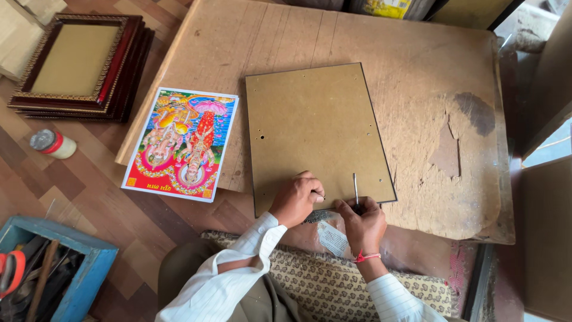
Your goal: The person places a white backing sheet into a black picture frame lying on the workbench, then sets a hardboard back panel over it. They then use small nails and a hand tool to fasten the back panel into the frame, working around the edges.
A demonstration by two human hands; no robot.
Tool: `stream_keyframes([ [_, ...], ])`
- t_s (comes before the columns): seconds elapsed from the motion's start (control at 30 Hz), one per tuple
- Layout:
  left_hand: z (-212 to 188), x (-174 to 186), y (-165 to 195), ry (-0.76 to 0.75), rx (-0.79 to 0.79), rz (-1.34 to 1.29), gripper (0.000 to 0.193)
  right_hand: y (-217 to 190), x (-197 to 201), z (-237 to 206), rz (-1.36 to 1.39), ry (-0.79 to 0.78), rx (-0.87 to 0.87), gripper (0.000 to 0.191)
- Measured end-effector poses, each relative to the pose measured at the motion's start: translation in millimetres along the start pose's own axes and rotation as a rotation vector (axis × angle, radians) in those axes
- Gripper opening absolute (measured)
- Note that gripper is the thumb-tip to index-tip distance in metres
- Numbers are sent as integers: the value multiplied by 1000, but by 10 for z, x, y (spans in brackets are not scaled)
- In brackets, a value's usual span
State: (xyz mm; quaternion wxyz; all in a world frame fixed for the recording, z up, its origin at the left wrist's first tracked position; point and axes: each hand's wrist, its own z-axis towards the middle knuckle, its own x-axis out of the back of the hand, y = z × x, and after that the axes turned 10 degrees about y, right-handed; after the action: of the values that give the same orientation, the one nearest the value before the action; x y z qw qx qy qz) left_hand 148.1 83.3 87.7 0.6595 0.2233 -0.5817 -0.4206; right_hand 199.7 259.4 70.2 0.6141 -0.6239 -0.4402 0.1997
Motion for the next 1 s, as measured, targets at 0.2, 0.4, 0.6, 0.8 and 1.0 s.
stream_keyframes([
  [0.2, -64, -4, -3, 39, -49, -23, 4, 135, -36, 16, 126, -18, 0, 19],
  [0.4, -59, 3, 67, 9, -14, 4, 6, 102, -37, -31, 29, 22, -1, 21],
  [0.6, -42, 45, 88, -22, 76, -3, 5, -31, -17, -90, 51, -21, -46, 18],
  [0.8, -43, 60, 75, -2, 92, -21, 7, -199, 2, -255, -210, -3, 144, 15],
  [1.0, -61, 56, 121, 18, 64, -13, 9, -196, -18, -182, -42, -41, 48, 14],
])
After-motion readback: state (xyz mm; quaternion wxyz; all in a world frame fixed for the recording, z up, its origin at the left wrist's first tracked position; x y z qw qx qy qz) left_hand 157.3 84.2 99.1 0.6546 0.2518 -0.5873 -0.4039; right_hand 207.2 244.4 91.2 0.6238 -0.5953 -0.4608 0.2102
